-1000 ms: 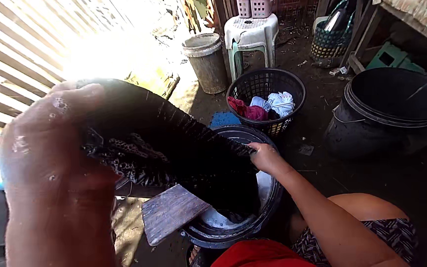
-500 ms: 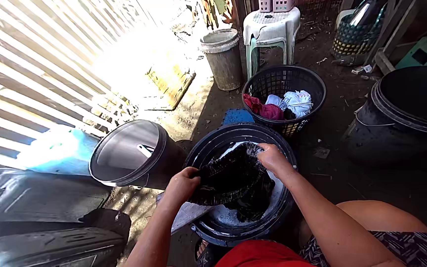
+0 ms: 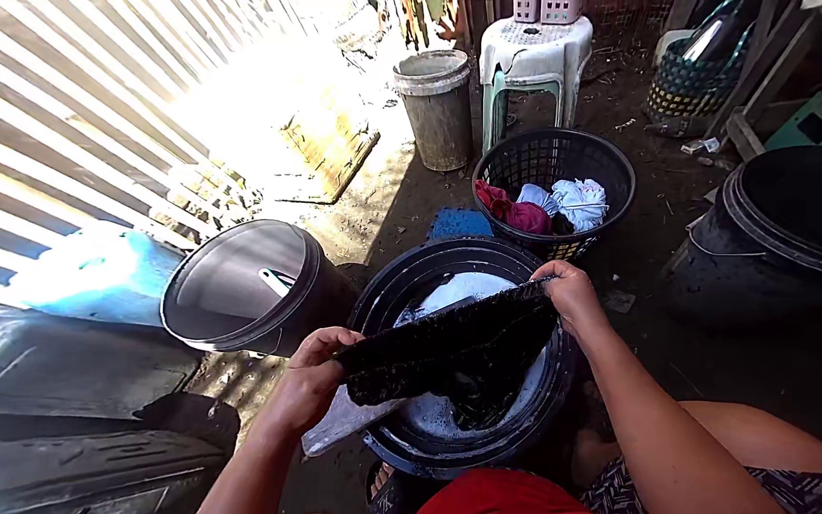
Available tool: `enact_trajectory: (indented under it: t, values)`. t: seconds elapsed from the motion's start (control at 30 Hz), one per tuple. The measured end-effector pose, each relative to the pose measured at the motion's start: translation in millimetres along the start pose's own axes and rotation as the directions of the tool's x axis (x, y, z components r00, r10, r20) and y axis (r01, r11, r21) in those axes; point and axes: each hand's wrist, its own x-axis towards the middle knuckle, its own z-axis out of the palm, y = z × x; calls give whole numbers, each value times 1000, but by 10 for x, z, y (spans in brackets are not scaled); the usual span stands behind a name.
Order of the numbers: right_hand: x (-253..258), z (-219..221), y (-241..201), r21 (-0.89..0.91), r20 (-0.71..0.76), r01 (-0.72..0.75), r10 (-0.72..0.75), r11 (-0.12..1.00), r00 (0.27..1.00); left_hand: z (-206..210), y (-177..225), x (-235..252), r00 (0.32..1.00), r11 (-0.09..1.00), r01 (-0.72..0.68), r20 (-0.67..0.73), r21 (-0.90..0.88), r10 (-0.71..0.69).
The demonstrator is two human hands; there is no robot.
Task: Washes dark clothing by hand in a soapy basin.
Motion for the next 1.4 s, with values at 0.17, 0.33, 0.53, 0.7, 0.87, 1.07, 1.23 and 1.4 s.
enact_trajectory:
  t: [0.17, 0.33, 0.53, 0.7, 0.87, 1.07, 1.23, 1.4]
  values:
    - [123, 337, -252, 246, 90, 49, -73, 968, 993, -298, 526, -108, 977, 985, -136, 181, 109, 115]
    - [738, 1061, -78, 21, 558, -271, 213, 962, 802, -765, -437, 253, 894, 762, 422, -83, 491, -441]
    - [1289, 1193, 1147, -583, 207, -130, 302, 802, 931, -832, -1496, 255, 882, 392, 71, 126, 917, -455]
    - [1138, 1269, 2002, -767, 120, -85, 272, 636, 955, -799, -1565, 91, 918, 302, -66, 177, 951, -356]
    - [1174, 1197, 2062, -872, 179, 4, 311, 490, 934, -1098, -1693, 1, 998, 494, -45, 56, 869, -9]
    - [1204, 1207, 1947, -869, 127, -76, 370, 489, 920, -1190, -1858, -129, 996, 468, 31, -68, 883, 61]
    - [1214, 1147, 2098, -795, 120, -130, 363, 593, 924, -1160, -1838, -119, 996, 460, 89, -82, 883, -35]
    - [859, 1592, 1403, -575, 219, -75, 242, 815, 945, -1159, -1798, -100, 993, 499, 116, -96, 859, -65]
